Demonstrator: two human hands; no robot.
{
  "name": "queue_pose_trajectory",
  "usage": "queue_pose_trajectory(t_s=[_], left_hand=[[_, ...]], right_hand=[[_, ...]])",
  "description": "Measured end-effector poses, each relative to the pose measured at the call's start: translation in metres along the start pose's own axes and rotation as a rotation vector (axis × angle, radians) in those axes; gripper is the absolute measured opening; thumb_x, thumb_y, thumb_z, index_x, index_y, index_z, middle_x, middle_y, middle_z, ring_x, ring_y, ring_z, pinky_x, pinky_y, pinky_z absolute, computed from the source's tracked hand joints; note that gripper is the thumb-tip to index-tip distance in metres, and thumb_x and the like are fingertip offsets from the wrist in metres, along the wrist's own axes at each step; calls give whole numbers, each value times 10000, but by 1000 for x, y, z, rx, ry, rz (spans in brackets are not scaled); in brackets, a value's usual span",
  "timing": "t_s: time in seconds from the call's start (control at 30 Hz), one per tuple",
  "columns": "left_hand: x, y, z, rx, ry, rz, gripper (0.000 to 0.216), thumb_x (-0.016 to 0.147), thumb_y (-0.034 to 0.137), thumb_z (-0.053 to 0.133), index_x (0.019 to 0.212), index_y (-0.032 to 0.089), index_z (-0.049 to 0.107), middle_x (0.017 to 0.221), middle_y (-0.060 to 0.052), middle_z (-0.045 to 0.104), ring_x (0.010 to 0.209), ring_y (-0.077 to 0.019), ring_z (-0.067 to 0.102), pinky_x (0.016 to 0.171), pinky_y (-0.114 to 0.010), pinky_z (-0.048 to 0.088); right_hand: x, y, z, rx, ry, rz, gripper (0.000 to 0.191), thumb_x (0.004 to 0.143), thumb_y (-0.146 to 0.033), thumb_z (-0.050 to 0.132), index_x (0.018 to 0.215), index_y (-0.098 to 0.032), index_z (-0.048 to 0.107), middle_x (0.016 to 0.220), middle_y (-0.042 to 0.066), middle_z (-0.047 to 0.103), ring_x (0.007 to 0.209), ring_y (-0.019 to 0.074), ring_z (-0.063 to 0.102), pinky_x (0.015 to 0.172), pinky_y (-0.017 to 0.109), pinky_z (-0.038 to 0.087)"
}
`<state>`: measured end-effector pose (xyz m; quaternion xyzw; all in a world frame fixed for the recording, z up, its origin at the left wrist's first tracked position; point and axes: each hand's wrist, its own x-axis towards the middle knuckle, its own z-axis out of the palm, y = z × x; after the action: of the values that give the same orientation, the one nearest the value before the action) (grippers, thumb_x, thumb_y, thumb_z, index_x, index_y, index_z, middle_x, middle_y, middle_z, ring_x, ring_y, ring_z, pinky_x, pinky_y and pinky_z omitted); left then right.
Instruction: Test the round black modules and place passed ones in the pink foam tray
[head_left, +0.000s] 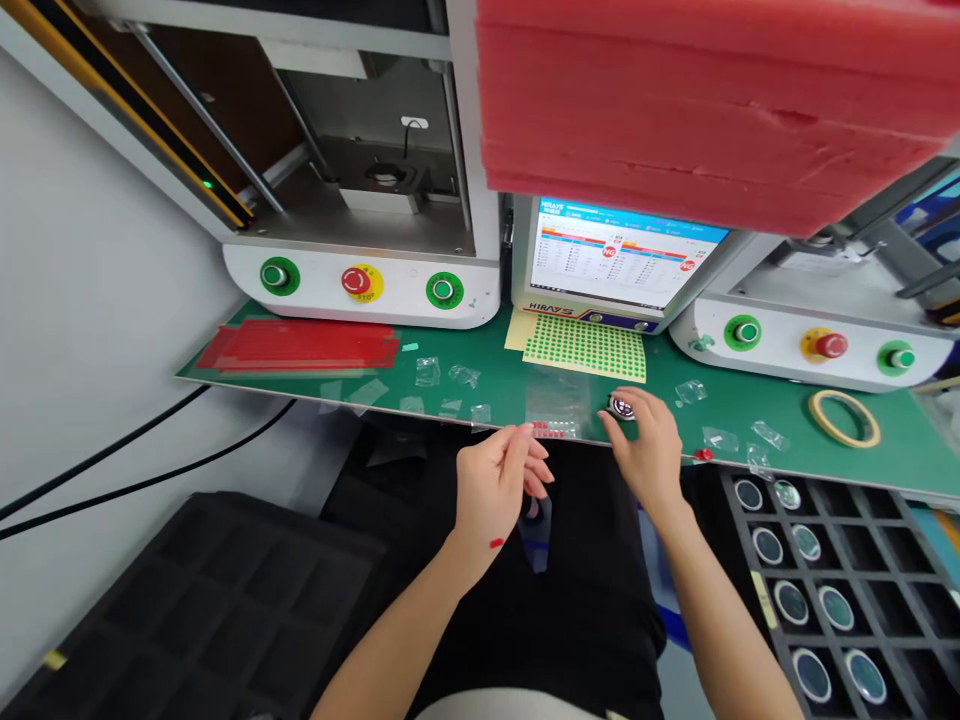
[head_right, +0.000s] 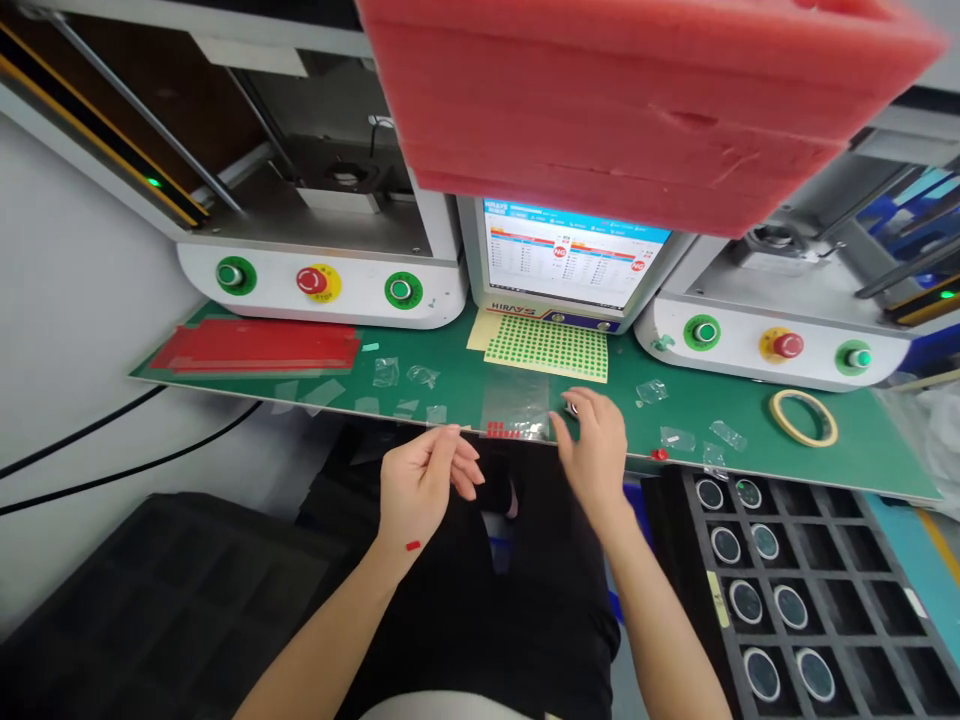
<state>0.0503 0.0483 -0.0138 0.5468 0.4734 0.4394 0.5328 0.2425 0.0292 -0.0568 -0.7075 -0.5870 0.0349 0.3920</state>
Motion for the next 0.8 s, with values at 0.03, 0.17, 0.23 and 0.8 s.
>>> queue_pose_trajectory(t_s=[0.03, 0.17, 0.23, 0.8], left_hand=[[0, 0, 0, 58, 48, 63, 420, 954, 361, 469, 593, 159, 543, 425, 13, 569, 298, -79, 501, 338, -165, 362], [0, 1, 0, 190, 165, 241, 479, 969, 325, 424, 511, 188, 401, 352, 56, 412, 296, -48, 426, 370, -159, 324], [0, 3, -1, 268, 224, 355, 478, 980, 290, 400, 513, 188, 382, 369, 57, 399, 321, -43, 414, 399, -161, 326], [0, 3, -13, 746, 450, 754, 454, 1008, 228, 369, 557, 199, 415, 388, 48, 429, 380, -91, 399, 441, -238, 299]], right_hand=[[-12, -18, -1, 41, 21, -18, 133, 919, -301, 549, 967, -212, 636, 1025, 104, 716, 1013, 266, 658, 944, 470, 492], [-58, -86, -8, 389, -14, -36, 122, 908, -143, 576, 948, -226, 655, 882, 33, 724, 800, 161, 692, 753, 291, 556], [-71, -105, -9, 602, -95, 9, 139, 877, -99, 606, 925, -216, 663, 852, 25, 716, 778, 147, 687, 717, 261, 555], [-80, -119, -2, 708, -119, 171, 136, 785, -87, 738, 777, -223, 730, 882, 10, 743, 792, 135, 722, 720, 209, 583]])
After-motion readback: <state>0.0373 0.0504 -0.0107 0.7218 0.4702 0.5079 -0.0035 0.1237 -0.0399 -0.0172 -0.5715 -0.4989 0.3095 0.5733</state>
